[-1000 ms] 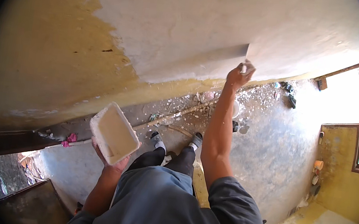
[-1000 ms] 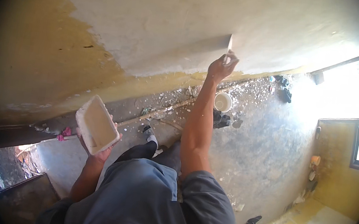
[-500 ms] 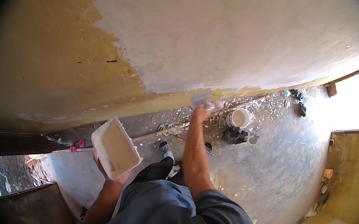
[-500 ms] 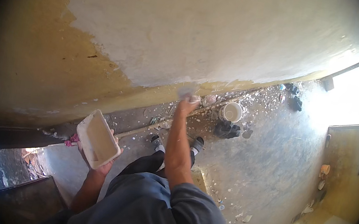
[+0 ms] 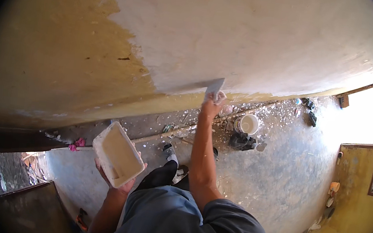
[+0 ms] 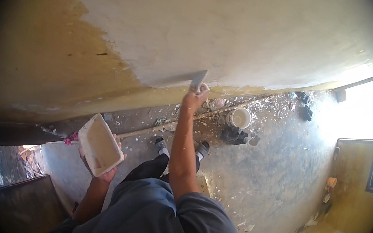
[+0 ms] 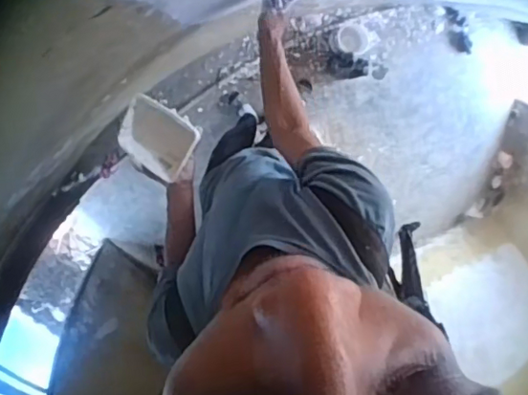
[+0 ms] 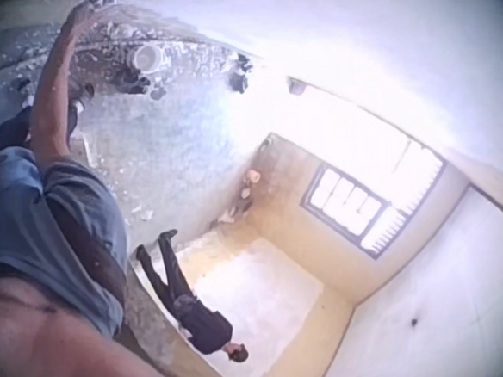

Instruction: The person applies plaster to a wall using a putty knife, repeatedly loading the knife from a small container held in their left hand and smoothing it onto the wall surface.

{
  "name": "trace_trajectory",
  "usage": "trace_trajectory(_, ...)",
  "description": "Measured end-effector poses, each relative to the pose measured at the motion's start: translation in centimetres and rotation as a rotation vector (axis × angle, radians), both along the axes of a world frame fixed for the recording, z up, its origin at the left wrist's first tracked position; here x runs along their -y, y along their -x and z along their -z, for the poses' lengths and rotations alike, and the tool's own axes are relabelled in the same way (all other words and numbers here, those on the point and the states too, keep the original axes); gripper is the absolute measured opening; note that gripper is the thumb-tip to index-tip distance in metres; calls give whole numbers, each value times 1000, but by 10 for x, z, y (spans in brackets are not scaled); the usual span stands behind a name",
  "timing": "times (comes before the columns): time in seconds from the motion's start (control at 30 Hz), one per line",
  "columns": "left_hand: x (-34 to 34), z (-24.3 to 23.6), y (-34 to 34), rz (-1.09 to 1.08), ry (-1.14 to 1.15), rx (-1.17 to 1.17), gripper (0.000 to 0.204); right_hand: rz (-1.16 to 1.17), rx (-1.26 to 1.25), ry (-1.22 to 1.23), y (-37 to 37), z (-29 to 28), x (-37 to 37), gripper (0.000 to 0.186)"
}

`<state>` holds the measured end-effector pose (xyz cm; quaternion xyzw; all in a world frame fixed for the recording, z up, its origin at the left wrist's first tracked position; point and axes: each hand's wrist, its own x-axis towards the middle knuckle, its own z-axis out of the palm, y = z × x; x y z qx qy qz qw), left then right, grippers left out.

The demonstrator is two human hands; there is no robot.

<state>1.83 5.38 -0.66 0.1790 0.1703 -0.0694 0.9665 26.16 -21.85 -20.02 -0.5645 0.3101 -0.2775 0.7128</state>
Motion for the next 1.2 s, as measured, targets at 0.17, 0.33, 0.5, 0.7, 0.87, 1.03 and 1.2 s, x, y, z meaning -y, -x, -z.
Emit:
trace_trajectory(0.17, -1, -6, 7, -55, 65, -61, 91, -113, 74, 333, 30, -46, -107, 22)
trace_trajectory(0.33, -9, 2, 12, -53, 24, -38, 84, -366, -28, 409, 85, -71, -110, 16)
trace_trajectory(0.5, -11, 3, 4, -50, -50, 82, 84, 258, 57, 1474, 43, -212, 50, 21)
trace_trajectory(0.7, -1, -4, -3, 4, -5, 130, 88, 428, 705, 1723, -13, -420, 119, 20)
trace_trajectory(0.87, -4, -2, -6, 22, 28, 149, 89, 259, 537, 1655, -20, -323, 87, 24)
trace_trajectory(1.03, -4, -1, -4, 51, -24, 172, 91, 113, 377, 1579, 5, -208, 66, 54)
trace_trajectory(1.2, -6, 1, -3, 52, 3, 141, 91, -131, 348, 1626, 18, -125, 79, 57)
